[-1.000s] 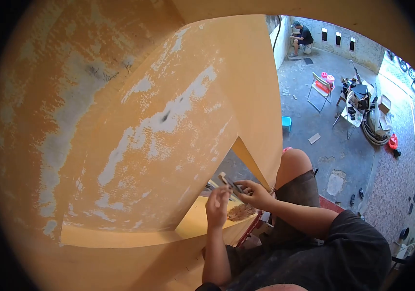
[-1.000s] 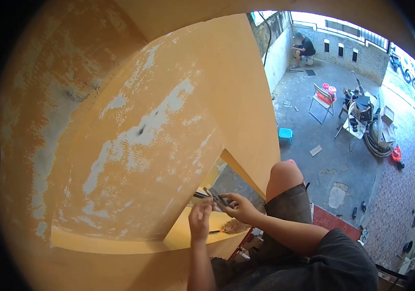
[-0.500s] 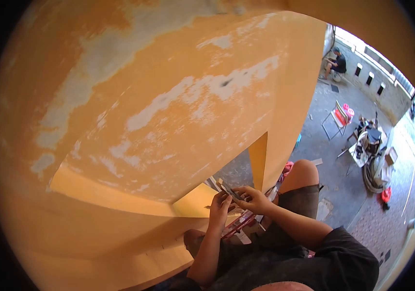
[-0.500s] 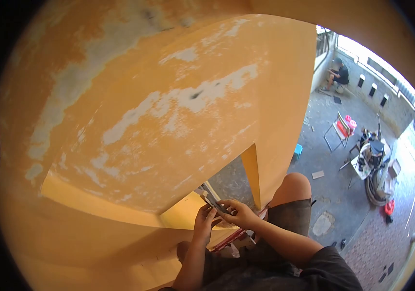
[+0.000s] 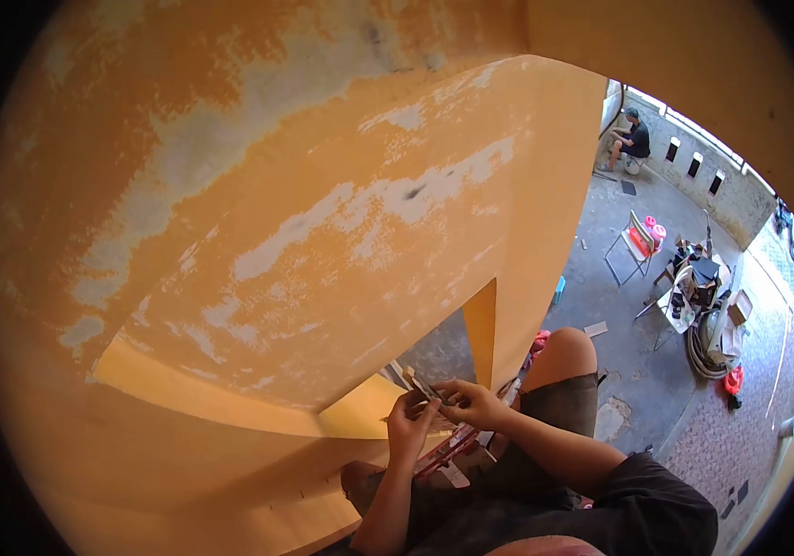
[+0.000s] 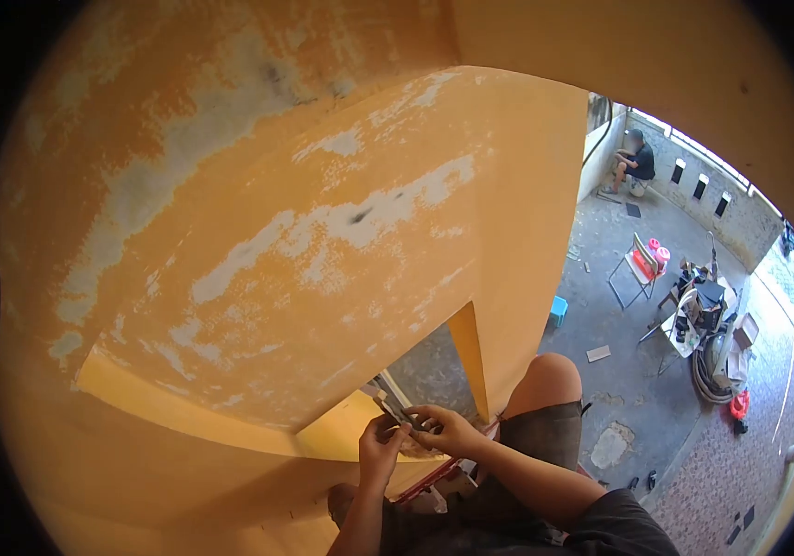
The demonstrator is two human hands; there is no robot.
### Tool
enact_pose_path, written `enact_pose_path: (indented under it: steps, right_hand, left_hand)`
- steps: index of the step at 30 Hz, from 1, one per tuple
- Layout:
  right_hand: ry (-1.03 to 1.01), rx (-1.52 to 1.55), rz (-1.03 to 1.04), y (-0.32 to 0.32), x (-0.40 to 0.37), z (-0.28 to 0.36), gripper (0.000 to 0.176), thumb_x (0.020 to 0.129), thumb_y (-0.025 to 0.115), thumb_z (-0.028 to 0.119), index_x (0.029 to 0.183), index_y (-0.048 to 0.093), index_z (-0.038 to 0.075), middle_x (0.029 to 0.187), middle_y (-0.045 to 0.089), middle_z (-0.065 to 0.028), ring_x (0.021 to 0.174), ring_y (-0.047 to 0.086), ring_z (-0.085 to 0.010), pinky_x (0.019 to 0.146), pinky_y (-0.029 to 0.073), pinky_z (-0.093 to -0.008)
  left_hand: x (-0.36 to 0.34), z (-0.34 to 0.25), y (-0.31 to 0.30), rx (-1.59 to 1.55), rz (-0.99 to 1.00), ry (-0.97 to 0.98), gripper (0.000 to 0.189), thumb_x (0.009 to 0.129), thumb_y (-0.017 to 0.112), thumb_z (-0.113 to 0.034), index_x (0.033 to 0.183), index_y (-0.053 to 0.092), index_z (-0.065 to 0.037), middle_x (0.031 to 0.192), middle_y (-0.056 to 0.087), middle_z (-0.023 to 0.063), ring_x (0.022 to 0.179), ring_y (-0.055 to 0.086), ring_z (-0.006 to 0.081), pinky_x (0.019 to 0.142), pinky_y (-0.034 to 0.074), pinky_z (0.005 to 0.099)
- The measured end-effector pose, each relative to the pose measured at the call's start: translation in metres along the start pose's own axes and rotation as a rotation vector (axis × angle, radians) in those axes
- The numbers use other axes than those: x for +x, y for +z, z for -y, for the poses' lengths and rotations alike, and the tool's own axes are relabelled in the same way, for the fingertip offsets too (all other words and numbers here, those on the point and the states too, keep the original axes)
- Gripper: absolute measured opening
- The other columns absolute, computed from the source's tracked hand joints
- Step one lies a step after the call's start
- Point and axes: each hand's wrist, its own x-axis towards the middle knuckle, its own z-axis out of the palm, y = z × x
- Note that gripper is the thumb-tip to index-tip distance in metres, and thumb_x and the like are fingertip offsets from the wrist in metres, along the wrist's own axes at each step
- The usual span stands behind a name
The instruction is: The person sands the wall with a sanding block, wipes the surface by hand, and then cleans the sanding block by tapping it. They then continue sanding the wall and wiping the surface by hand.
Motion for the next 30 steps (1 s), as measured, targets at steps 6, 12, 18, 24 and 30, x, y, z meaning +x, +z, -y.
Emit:
enact_pose_path:
  steps: [6,12,18,24,30]
  right_hand:
    - [0.080,0.193,0.033,-0.003,0.001,-0.008,0.051,0.092,0.069,0.014,0.138,0.051,0.003,0.100,0.063,-0.0054,0.083,0.060,-0.0097,0.071,0.050,-0.0257]
    - [0.086,0.303,0.075,-0.005,0.000,-0.005,0.051,0.094,0.067,0.013,0.140,0.049,0.002,0.101,0.062,-0.0052,0.082,0.060,-0.0104,0.071,0.051,-0.0270]
    - [0.050,0.245,0.113,-0.004,0.003,-0.019,0.052,0.094,0.066,0.011,0.141,0.048,0.004,0.102,0.063,-0.0047,0.085,0.061,-0.0103,0.074,0.052,-0.0276]
    - [0.003,0.075,0.024,-0.008,0.004,-0.022,0.053,0.093,0.068,0.015,0.142,0.049,0.005,0.117,0.061,-0.0071,0.102,0.061,-0.0157,0.087,0.051,-0.0310]
    - [0.090,0.367,0.119,-0.006,-0.002,-0.004,0.056,0.095,0.065,0.012,0.145,0.043,0.003,0.118,0.060,-0.0076,0.107,0.059,-0.0160,0.093,0.047,-0.0309]
  left_hand:
    - [-0.001,-0.011,0.006,0.125,-0.006,0.013,0.045,0.088,0.075,-0.022,0.120,0.058,0.005,0.110,0.067,0.0147,0.099,0.066,0.0212,0.086,0.054,0.0310]
    - [0.004,0.001,0.002,-0.159,-0.021,-0.098,0.039,0.090,0.073,-0.018,0.119,0.060,0.004,0.112,0.067,0.0126,0.106,0.063,0.0206,0.084,0.054,0.0315]
    - [0.008,-0.004,-0.005,-0.104,0.037,-0.128,0.045,0.089,0.074,-0.017,0.123,0.058,0.006,0.112,0.068,0.0134,0.104,0.064,0.0187,0.092,0.049,0.0306]
    - [0.012,-0.008,-0.002,-0.145,0.050,-0.044,0.053,0.087,0.077,-0.024,0.125,0.057,0.006,0.109,0.069,0.0118,0.101,0.065,0.0163,0.089,0.052,0.0291]
    - [0.007,-0.012,-0.008,-0.278,0.123,-0.112,0.050,0.090,0.072,-0.014,0.133,0.051,0.003,0.118,0.066,0.0132,0.110,0.063,0.0197,0.095,0.050,0.0328]
